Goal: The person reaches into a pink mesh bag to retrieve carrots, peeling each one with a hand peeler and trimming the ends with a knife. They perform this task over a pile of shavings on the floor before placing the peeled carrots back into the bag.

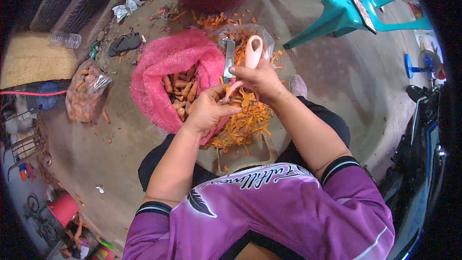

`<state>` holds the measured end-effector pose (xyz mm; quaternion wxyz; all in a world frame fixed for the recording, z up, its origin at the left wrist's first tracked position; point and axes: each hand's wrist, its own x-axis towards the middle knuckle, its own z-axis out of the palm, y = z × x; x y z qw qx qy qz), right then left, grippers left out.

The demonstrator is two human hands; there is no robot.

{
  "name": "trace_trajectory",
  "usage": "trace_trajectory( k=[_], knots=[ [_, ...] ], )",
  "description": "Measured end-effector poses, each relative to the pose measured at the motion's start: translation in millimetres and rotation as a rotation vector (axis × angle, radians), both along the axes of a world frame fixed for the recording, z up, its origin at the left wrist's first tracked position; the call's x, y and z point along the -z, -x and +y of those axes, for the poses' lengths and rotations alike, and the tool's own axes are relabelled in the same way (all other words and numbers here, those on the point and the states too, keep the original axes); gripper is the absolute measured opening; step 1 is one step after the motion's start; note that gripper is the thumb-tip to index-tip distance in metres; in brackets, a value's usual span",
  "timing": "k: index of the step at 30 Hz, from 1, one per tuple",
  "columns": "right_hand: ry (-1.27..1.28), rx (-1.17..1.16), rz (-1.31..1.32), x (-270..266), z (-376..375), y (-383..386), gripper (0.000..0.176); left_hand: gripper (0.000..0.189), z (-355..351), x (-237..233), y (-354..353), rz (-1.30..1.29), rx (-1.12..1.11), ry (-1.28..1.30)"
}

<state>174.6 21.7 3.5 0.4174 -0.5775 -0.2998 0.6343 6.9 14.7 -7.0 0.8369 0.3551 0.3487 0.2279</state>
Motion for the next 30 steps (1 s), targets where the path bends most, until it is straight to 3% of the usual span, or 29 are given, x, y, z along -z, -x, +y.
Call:
trace_trajectory(
  k=[4,13,16,19,20,23,27,30],
  knots=[
    [0.008,0.164,0.075,11,7,-4,0.023,0.047,1,-8,-2,0.017,-0.007,-0.029],
    [-0.017,0.199,0.113,13,6,-5,0.021,0.049,2,-10,-3,0.059,0.045,-0.092],
    [-0.002,0.195,0.103,18,7,-7,0.021,0.049,1,-4,-4,0.01,0.019,-0.079],
    [0.075,0.317,-0.123,14,18,-29,0.017,0.052,-1,-3,2,-0.034,0.124,0.01],
    [0.008,0.353,-0.033,23,19,-39,0.02,0.051,-1,-4,3,0.014,0.11,-0.013],
    [0.005,0.213,0.047,-10,9,-21,0.022,0.05,-1,-6,2,0.112,0.07,-0.064],
    [0.034,0.082,-0.061,10,7,-5,0.024,0.05,-1,-8,-3,0.074,0.049,-0.047],
    [-0.025,0.38,0.128,3,13,-20,0.02,0.051,0,-6,0,-0.013,0.06,-0.012]
  ],
)
